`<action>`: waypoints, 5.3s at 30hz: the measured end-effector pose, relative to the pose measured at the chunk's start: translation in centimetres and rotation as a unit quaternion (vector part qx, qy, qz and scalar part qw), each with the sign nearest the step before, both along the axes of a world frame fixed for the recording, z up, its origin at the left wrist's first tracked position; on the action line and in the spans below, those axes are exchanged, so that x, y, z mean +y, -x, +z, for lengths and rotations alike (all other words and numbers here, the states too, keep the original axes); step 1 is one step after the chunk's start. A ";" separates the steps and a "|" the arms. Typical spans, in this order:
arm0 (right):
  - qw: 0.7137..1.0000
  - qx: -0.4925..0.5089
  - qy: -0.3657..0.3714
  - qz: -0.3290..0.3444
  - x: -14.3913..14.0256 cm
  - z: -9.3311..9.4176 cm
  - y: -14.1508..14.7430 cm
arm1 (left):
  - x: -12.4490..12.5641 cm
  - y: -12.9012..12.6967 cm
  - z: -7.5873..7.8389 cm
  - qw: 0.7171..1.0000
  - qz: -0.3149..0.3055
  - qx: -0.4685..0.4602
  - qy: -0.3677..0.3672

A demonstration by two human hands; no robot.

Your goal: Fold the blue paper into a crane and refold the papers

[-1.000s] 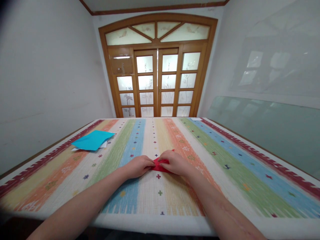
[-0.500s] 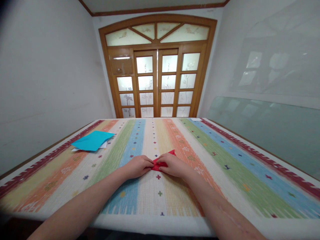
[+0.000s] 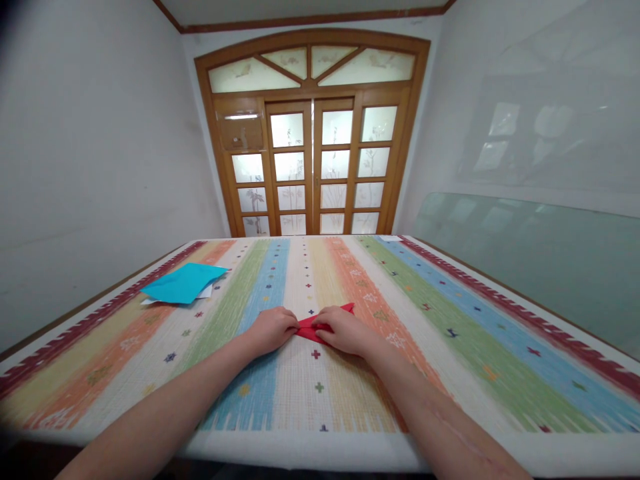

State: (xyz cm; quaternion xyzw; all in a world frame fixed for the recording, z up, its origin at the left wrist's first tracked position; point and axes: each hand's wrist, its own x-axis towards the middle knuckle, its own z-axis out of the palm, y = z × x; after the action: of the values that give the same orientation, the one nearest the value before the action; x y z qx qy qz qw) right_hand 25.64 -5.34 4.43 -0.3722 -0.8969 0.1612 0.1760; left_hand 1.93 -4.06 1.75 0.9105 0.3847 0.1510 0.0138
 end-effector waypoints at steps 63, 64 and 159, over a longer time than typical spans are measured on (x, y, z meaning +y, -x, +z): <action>0.994 -0.039 -0.093 -0.050 0.8 -2.4 1.7 | 0.0 0.1 -0.2 1.000 -0.006 -0.005 -0.011; 0.993 -0.040 -0.096 -0.054 0.8 -2.4 1.8 | 0.0 0.1 -0.3 1.000 -0.003 -0.003 -0.009; 0.967 -0.030 -0.192 -0.167 -1.9 -0.1 3.2 | -0.8 -0.5 0.8 0.984 0.034 -0.170 -0.039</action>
State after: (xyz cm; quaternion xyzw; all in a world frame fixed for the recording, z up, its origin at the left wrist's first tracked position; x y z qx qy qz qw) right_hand 22.41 -7.23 4.28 -0.4804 -0.8411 -0.0572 0.2418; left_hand 2.40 -4.83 2.55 0.8577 0.4017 0.3185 0.0386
